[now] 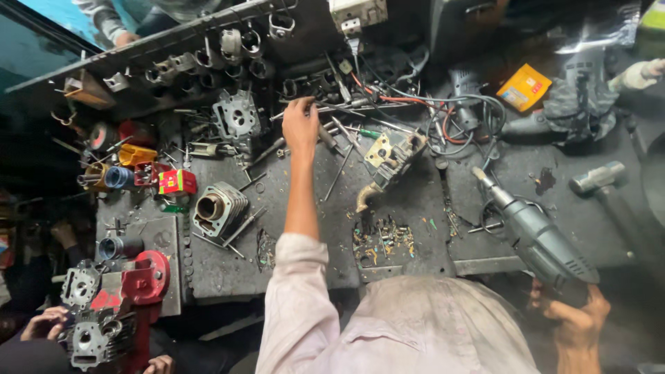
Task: The person uses a hammer to tap a metal engine component on a cluttered workbench, then uses a power drill to grind or deburr the same part. A second person is visible working on a separate engine block in a vise.
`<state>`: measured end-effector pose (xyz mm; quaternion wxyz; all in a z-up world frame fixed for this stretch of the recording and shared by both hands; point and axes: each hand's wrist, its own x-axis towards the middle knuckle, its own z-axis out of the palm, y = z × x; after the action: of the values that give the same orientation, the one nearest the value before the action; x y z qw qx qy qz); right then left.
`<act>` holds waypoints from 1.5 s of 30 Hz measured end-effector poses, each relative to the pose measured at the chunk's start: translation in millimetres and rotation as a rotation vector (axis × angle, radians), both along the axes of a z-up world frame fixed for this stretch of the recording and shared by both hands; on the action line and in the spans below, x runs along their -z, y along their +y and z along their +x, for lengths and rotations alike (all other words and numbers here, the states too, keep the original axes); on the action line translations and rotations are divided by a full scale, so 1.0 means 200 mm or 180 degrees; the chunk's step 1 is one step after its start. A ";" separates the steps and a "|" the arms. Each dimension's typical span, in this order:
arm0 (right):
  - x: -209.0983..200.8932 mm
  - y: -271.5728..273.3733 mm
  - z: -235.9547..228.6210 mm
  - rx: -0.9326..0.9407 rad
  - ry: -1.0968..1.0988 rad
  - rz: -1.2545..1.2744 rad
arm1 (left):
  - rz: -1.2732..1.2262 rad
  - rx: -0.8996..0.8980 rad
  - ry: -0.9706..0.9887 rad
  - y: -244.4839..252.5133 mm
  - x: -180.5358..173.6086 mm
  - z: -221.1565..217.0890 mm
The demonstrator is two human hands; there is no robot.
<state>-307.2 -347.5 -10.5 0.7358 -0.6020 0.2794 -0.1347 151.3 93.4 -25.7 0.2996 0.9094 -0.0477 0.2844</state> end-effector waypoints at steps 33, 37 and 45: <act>0.03 0.11 0.61 -0.1164 0.0649 0.0569 | 0.0232 0.1194 0.2528 -0.45 -0.04 -0.64; 0.05 0.08 0.63 -0.1395 0.0768 0.0957 | 0.0395 0.1207 0.2557 -0.44 -0.03 -0.62; 0.11 0.01 0.66 -0.1455 0.0890 0.1144 | 0.0484 0.1237 0.2562 -0.44 -0.02 -0.59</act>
<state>-174.4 -344.6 -33.1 0.7960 -0.5222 0.2546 0.1696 33.1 5.6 -20.8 0.2745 0.9412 -0.1180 -0.1577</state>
